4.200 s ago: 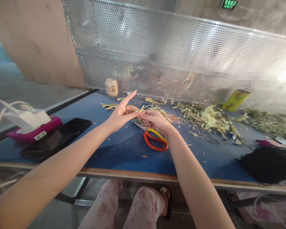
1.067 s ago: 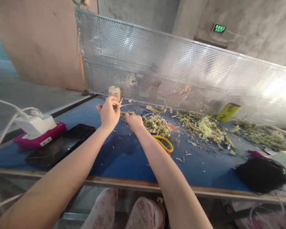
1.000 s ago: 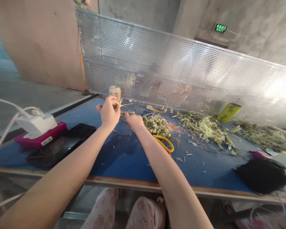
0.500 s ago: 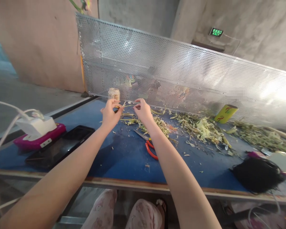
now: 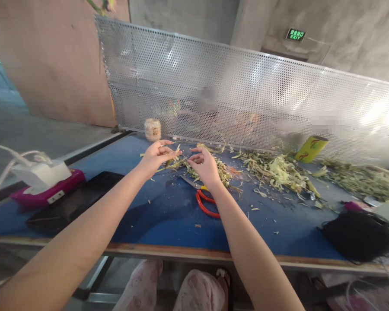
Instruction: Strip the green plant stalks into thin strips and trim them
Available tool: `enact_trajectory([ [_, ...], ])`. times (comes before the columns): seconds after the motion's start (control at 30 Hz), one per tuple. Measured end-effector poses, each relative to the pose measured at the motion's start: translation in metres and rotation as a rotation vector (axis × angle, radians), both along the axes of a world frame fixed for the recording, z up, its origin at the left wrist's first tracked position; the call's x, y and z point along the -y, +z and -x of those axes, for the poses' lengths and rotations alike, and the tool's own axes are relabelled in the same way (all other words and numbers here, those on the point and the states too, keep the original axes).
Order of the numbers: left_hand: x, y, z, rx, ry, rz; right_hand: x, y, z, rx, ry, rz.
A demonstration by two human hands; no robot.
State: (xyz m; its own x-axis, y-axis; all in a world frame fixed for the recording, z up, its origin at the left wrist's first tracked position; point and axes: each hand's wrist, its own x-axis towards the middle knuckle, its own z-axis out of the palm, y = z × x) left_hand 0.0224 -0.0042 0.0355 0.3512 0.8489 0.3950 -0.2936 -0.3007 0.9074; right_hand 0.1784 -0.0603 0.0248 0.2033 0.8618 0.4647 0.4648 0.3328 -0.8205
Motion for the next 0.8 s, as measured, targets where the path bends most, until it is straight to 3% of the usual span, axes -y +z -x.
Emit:
enact_trajectory([
  [0.2,0.005,-0.007,-0.005,-0.171,-0.212,-0.068,0.005,0.006,-0.001,-0.032,0.070,-0.025],
  [0.33,0.004,-0.010,-0.006,-0.176,-0.212,-0.091,0.006,0.005,-0.004,0.025,0.035,-0.019],
  [0.47,0.001,-0.011,-0.005,-0.098,-0.121,-0.079,0.011,0.007,-0.008,0.389,-0.115,0.060],
  [0.6,-0.005,-0.009,-0.005,0.115,-0.073,-0.045,0.026,0.015,-0.009,0.920,-0.215,0.391],
  [0.7,-0.008,-0.003,-0.005,0.314,-0.022,0.020,0.042,0.021,-0.004,1.036,-0.230,0.474],
  [0.8,-0.008,0.004,-0.002,0.390,-0.032,0.095,0.059,0.021,0.003,1.134,-0.225,0.601],
])
